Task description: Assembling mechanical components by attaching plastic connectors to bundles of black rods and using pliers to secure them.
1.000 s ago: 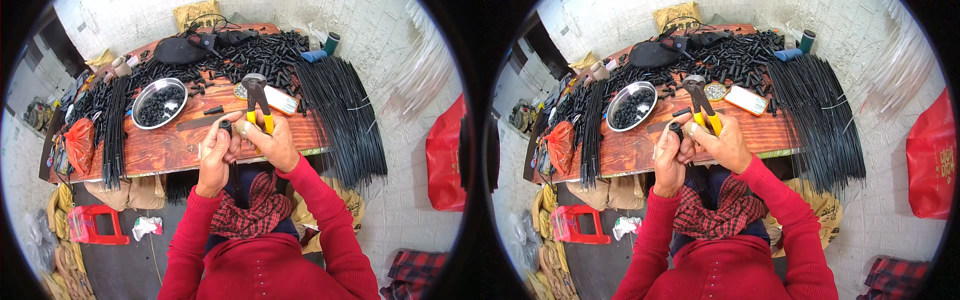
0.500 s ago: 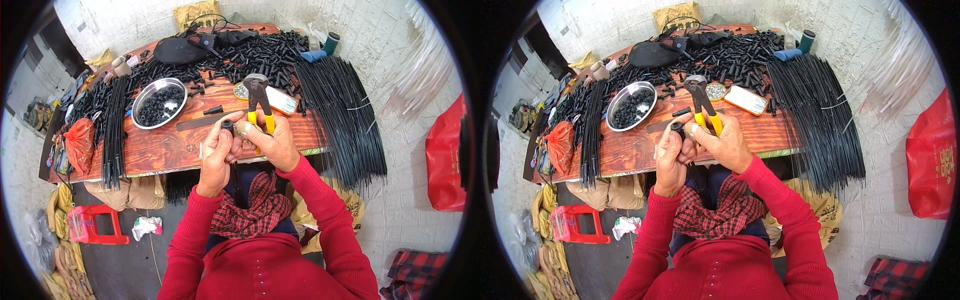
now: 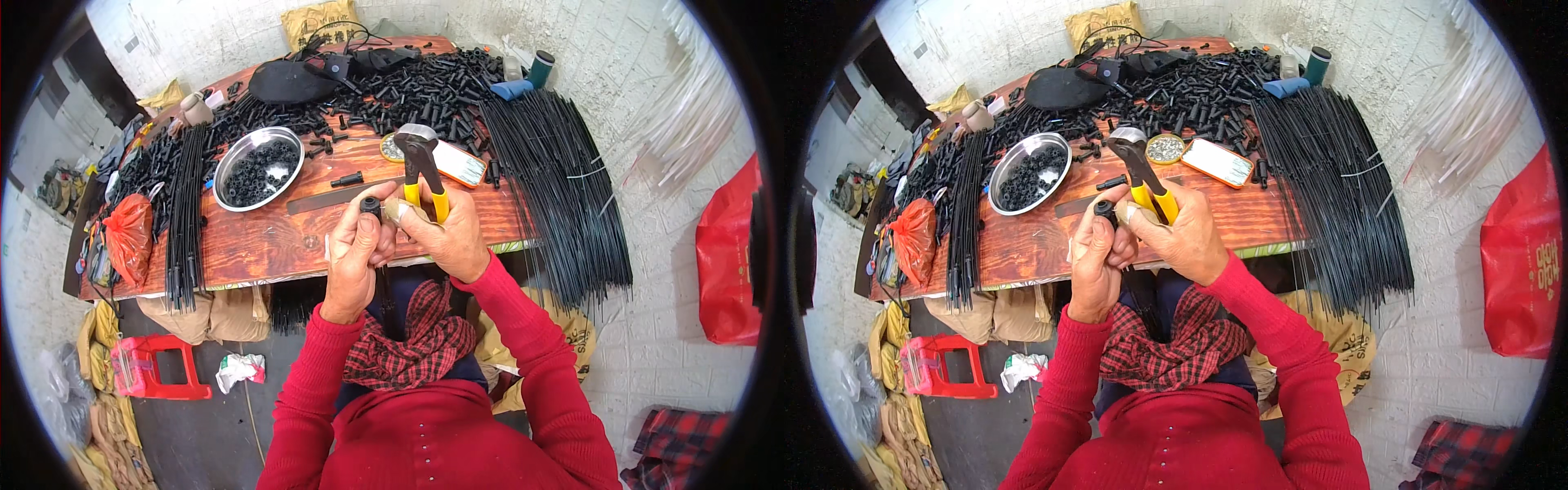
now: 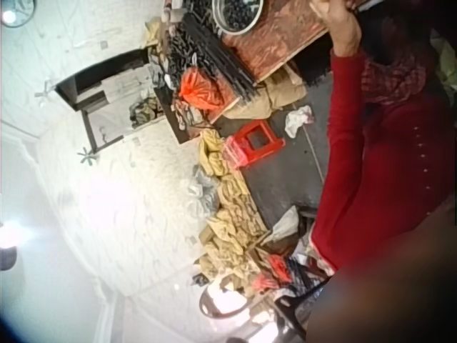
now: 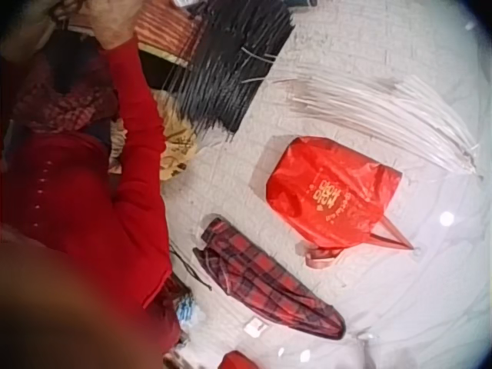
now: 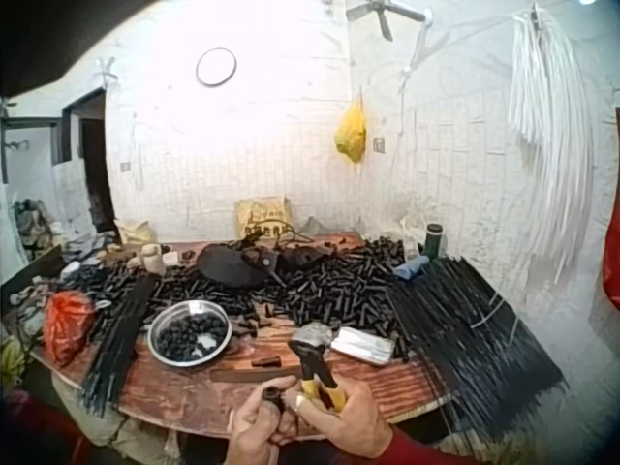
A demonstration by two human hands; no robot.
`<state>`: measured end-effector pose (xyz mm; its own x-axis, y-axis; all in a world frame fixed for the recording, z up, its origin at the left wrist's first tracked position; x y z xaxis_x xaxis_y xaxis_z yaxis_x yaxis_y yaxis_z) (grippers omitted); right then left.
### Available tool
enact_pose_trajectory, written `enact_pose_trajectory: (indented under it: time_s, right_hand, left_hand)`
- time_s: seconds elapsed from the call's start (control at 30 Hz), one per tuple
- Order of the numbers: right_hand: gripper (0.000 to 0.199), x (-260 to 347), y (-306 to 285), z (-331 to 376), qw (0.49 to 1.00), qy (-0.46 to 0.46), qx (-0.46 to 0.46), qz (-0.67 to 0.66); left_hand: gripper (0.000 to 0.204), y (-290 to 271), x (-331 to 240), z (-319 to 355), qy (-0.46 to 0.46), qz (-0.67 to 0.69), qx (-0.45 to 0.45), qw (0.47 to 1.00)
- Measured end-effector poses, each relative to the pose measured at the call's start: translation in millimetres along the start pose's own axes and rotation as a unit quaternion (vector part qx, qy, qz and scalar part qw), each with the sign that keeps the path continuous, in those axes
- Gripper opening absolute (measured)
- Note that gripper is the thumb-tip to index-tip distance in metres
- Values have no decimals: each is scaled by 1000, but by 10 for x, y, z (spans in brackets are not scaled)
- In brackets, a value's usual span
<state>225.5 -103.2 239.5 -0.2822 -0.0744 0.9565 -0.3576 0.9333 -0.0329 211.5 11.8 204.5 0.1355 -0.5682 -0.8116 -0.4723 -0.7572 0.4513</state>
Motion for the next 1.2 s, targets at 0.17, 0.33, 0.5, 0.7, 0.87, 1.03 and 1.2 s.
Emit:
enact_pose_trajectory:
  time_s: [0.17, 0.33, 0.5, 0.7, 0.87, 1.03, 1.2]
  right_hand:
    - [20, 65, -27, 20, 990, -63, -27, 127]
    - [20, 96, -14, 26, 987, -91, -31, 126]
    - [20, 202, -10, 26, 980, -119, -31, 153]
    - [17, 284, 5, 11, 974, -127, -25, 184]
    - [19, 63, -23, -1, 997, -35, -23, 68]
    - [19, 58, 29, 2, 995, -48, -14, 87]
    - [18, 56, 68, -2, 999, -40, -13, 32]
  left_hand:
    - [49, -20, 16, 12, 1, 2, -13, 1000]
    - [48, -22, 0, 19, 5, 11, -9, 1000]
    - [47, -26, 6, 18, 6, -11, -16, 1000]
    - [46, -35, -3, 27, 10, -31, -19, 999]
    - [48, -9, -14, 10, 23, -42, -24, 999]
    - [51, -23, -34, 40, 30, -46, -50, 997]
    - [51, 12, -68, 44, 45, -57, -59, 996]
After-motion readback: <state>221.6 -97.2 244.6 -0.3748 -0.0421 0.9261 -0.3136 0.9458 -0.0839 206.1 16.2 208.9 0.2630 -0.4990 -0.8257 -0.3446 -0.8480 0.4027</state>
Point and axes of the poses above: each hand's wrist, its own z-axis away from the middle knuckle, its own y-axis out of the palm, x = y × z, the point moved 9 cm from there along -z, towards the middle knuckle, and after that the axes turned 10 degrees about x, right-handed, at the moved point
